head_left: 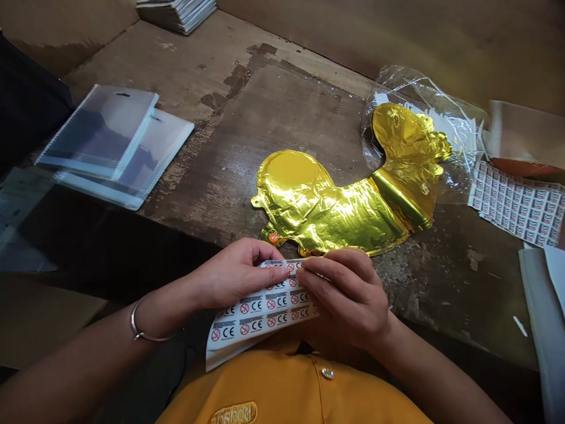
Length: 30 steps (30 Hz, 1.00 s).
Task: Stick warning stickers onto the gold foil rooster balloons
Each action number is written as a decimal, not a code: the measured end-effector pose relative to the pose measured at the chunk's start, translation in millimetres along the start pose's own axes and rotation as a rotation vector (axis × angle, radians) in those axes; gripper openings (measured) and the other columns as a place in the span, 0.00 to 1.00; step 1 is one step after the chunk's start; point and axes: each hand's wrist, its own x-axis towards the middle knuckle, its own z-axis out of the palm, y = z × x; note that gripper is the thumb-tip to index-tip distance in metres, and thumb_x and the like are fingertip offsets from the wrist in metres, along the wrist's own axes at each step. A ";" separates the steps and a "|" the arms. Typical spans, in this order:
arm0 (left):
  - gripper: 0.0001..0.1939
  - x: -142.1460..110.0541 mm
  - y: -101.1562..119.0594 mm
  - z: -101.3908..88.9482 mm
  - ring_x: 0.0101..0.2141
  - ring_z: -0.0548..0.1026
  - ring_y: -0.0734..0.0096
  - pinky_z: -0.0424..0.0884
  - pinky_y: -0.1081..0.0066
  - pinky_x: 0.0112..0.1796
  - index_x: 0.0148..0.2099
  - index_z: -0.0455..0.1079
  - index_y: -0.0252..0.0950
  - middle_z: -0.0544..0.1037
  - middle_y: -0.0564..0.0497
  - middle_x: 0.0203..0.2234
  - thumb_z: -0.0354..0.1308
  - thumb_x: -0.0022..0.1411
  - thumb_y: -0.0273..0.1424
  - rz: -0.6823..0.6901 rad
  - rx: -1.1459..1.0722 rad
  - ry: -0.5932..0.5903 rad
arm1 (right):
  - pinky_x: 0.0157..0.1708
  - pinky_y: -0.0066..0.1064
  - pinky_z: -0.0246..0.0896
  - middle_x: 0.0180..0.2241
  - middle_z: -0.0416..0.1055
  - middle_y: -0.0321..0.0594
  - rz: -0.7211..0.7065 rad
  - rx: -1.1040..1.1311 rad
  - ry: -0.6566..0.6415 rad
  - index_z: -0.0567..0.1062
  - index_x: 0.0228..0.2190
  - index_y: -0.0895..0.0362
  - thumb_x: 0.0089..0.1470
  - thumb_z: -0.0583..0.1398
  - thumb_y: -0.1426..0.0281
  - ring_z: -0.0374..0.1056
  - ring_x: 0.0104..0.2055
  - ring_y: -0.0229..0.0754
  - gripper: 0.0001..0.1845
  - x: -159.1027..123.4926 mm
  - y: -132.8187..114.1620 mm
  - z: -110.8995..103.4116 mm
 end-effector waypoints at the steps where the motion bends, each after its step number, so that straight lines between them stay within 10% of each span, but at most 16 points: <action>1: 0.16 0.4 0.2 -0.2 0.23 0.68 0.77 0.61 0.77 0.24 0.33 0.70 0.33 0.72 0.55 0.23 0.59 0.57 0.43 0.001 -0.004 0.005 | 0.42 0.39 0.65 0.41 0.76 0.43 0.025 0.012 0.011 0.75 0.41 0.57 0.52 0.61 0.76 0.65 0.43 0.45 0.13 1.8 -0.4 -0.5; 7: 0.15 -0.5 -0.3 -1.4 0.24 0.68 0.76 0.63 0.76 0.25 0.33 0.71 0.33 0.72 0.54 0.24 0.59 0.58 0.42 0.014 0.048 0.008 | 0.45 0.39 0.64 0.38 0.74 0.45 0.261 -0.024 -0.001 0.75 0.40 0.59 0.51 0.64 0.74 0.65 0.41 0.44 0.12 13.6 -0.9 -0.2; 20: 0.16 2.1 -2.2 1.0 0.22 0.67 0.78 0.62 0.77 0.23 0.33 0.69 0.32 0.72 0.54 0.23 0.59 0.57 0.42 -0.006 -0.055 -0.003 | 0.41 0.38 0.61 0.40 0.78 0.37 -0.052 -0.202 0.026 0.76 0.39 0.53 0.55 0.57 0.75 0.65 0.41 0.44 0.11 1.6 3.6 0.7; 30: 0.16 2.3 -2.3 0.4 0.22 0.67 0.78 0.61 0.77 0.24 0.33 0.70 0.32 0.71 0.55 0.23 0.60 0.57 0.42 0.004 -0.032 0.009 | 0.41 0.38 0.64 0.40 0.77 0.42 0.009 -0.072 -0.037 0.74 0.41 0.56 0.54 0.59 0.76 0.67 0.41 0.43 0.12 2.4 4.8 5.9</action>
